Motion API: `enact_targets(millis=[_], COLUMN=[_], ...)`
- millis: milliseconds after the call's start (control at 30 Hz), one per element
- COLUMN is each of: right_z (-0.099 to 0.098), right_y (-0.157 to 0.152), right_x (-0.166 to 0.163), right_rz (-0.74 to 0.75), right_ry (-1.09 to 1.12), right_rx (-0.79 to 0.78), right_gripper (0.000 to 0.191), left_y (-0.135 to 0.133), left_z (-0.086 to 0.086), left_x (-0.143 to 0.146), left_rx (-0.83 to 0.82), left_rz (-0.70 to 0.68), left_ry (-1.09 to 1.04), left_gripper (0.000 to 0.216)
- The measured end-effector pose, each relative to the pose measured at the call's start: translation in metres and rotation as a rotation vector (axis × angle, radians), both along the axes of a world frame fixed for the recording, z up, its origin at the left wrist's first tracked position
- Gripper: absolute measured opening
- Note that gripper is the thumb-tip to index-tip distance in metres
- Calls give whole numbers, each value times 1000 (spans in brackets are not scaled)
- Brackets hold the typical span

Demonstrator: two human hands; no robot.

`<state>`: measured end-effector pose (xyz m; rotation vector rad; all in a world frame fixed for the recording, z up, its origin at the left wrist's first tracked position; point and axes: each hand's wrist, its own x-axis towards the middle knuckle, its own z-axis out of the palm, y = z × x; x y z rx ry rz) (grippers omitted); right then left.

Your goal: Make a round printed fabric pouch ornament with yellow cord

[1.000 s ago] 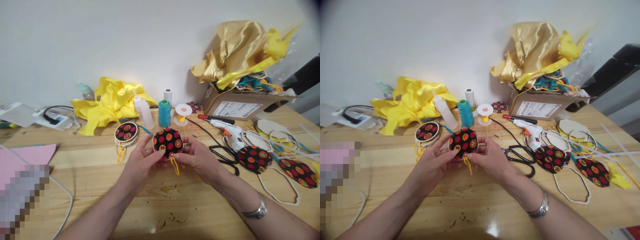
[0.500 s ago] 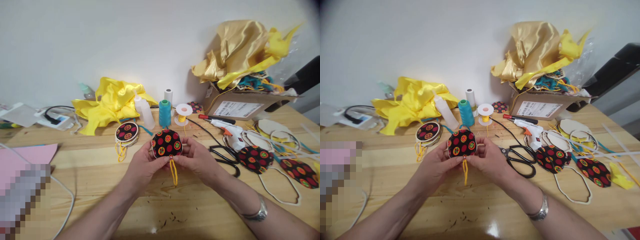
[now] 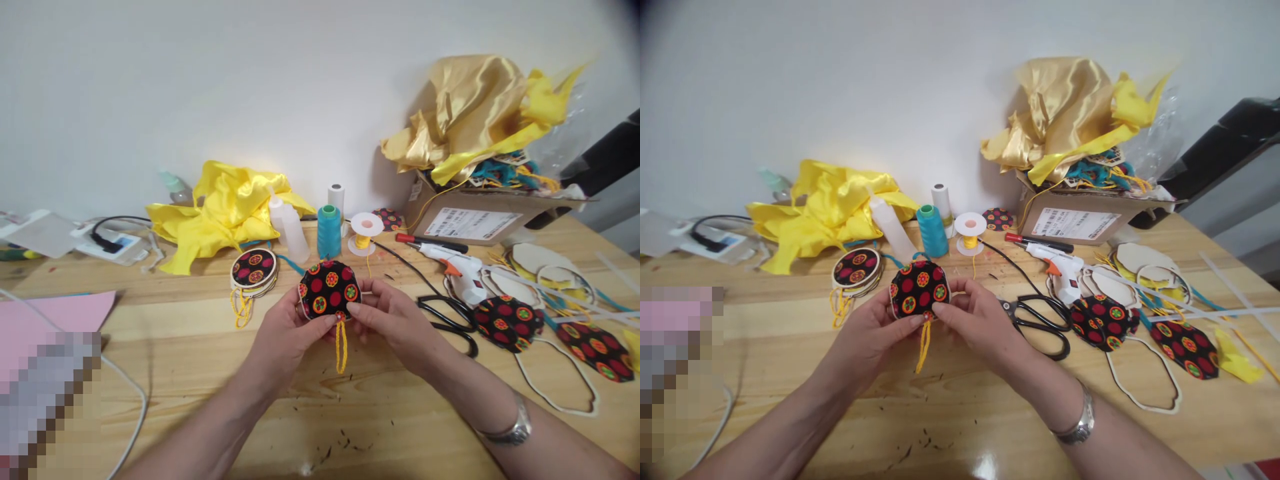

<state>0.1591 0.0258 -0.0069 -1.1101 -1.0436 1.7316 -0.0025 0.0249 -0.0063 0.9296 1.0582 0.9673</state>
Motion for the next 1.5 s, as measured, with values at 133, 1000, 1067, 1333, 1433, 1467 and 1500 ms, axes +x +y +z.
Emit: enact_targets(millis=[133, 1000, 1067, 1333, 1433, 1467, 1500], right_z=[-1, -5, -5, -9, -12, -12, -12], right_y=[1, -1, -2, -5, -5, -4, -4], right_x=[0, -4, -4, -5, -4, -4, -3], right_rz=[-54, 36, 60, 120, 127, 129, 135], right_ry=[-5, -51, -66, -125, -166, -178, -188], right_rx=[11, 59, 63, 91, 103, 106, 108], right_gripper=[32, 23, 20, 18, 18, 18, 19], left_y=[0, 3, 3, 3, 4, 4, 4], left_z=[0, 1, 1, -2, -4, -4, -4], left_x=[-1, -7, -7, -10, -10, -10, -10], left_rx=[-4, -105, -110, -121, -117, -116, -117], left_rz=[-43, 72, 78, 78, 84, 89, 91], left_ry=[11, -57, -45, 71, 95, 98, 98], left_gripper=[43, 26, 27, 30, 29, 29, 28])
